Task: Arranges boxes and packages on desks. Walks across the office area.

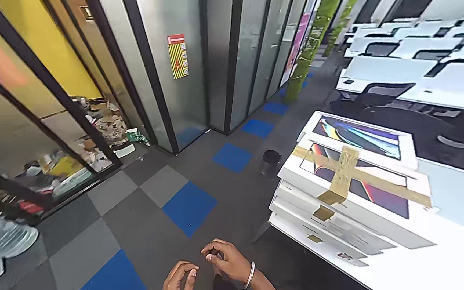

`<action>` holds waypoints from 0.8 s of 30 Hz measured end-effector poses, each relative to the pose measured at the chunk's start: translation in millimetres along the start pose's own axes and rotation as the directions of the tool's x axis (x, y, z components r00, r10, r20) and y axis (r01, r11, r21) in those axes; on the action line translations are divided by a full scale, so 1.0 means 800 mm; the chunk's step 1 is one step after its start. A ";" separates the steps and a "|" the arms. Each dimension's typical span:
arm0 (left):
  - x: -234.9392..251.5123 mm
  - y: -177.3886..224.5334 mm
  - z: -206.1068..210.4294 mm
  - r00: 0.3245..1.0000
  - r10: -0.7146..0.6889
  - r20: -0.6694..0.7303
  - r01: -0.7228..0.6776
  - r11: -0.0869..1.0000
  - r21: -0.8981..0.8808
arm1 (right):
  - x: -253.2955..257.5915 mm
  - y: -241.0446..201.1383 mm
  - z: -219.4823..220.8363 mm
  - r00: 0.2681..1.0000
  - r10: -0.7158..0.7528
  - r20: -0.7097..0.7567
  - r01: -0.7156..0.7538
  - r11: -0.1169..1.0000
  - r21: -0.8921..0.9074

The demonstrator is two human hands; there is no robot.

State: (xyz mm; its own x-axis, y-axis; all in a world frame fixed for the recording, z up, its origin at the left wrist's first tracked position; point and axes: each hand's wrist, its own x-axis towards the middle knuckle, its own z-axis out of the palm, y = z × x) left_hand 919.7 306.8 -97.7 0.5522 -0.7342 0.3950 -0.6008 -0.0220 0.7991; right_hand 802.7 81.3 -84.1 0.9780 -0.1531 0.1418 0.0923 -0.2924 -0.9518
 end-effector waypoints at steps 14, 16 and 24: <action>0.575 -0.187 0.057 0.972 0.133 0.193 -0.095 0.977 -0.193 | 0.443 0.082 -0.357 0.908 -0.126 -0.400 0.159 0.986 0.050; 0.648 -0.232 0.082 0.967 0.116 0.226 -0.059 0.968 -0.242 | 0.477 0.096 -0.406 0.904 -0.111 -0.414 0.155 0.985 0.077; 0.994 -0.352 0.219 0.897 0.211 0.388 -0.043 0.916 -0.398 | 0.626 0.235 -0.639 0.796 0.016 -0.606 -0.009 1.000 0.014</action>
State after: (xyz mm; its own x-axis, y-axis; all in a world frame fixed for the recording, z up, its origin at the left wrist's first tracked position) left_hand 1426.9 -390.0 -88.3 0.1442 -0.9268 0.3467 -0.3445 0.2815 0.8956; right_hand 1214.3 -533.1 -53.3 0.6662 -0.6980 0.2626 0.0862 -0.2777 -0.9568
